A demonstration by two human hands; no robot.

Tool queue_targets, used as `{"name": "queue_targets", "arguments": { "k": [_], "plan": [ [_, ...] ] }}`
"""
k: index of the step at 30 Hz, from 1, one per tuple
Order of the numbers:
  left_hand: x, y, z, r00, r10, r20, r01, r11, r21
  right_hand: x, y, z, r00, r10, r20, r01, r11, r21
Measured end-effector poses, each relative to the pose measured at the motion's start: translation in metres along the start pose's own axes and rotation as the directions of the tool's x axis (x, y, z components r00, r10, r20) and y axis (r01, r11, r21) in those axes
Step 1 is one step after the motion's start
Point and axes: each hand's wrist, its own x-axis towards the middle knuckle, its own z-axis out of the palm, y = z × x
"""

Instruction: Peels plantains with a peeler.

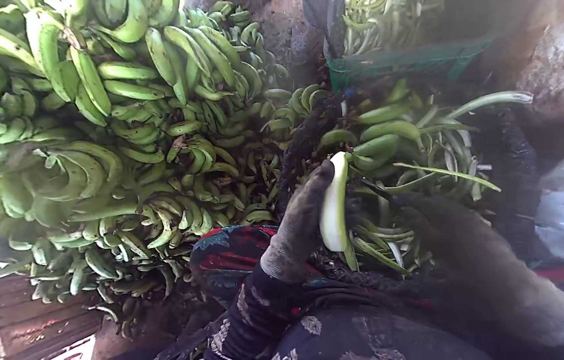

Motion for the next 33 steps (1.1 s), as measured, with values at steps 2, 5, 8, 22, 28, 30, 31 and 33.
{"name": "queue_targets", "arguments": {
  "k": [2, 5, 8, 22, 28, 30, 31, 33],
  "plan": [
    [0.003, -0.001, -0.010, 0.997, -0.021, -0.070, 0.015, 0.995, -0.095, -0.009, 0.009, 0.016, 0.950, -0.205, -0.237, 0.229, 0.970, 0.077],
    [0.007, -0.001, -0.010, 0.979, 0.035, -0.202, -0.061, 0.990, -0.124, -0.019, 0.003, 0.016, 0.825, -0.403, -0.396, 0.483, 0.867, 0.125],
    [0.011, -0.006, -0.001, 0.943, 0.143, -0.300, -0.144, 0.989, 0.017, -0.021, -0.017, 0.020, 0.817, -0.409, -0.407, 0.477, 0.876, 0.078],
    [0.029, -0.045, -0.025, 0.994, 0.048, -0.102, 0.034, 0.735, 0.677, -0.030, -0.017, 0.033, 0.789, 0.161, 0.593, -0.200, 0.980, 0.000],
    [0.126, 0.048, 0.171, 0.861, 0.406, 0.305, -0.414, 0.909, -0.041, -0.038, -0.015, 0.025, 0.946, -0.046, 0.321, -0.047, 0.959, 0.278],
    [0.132, 0.057, 0.195, 0.823, 0.418, 0.383, -0.476, 0.877, 0.066, -0.025, -0.008, 0.017, 0.900, 0.008, 0.435, -0.145, 0.948, 0.284],
    [0.132, 0.052, 0.187, 0.806, 0.405, 0.431, -0.526, 0.825, 0.208, -0.025, -0.003, 0.017, 0.903, 0.028, 0.428, -0.162, 0.946, 0.281],
    [0.130, 0.029, 0.146, 0.832, 0.279, 0.479, -0.536, 0.626, 0.567, -0.031, -0.003, 0.010, 0.903, 0.105, 0.416, -0.210, 0.953, 0.216]
  ]
}}
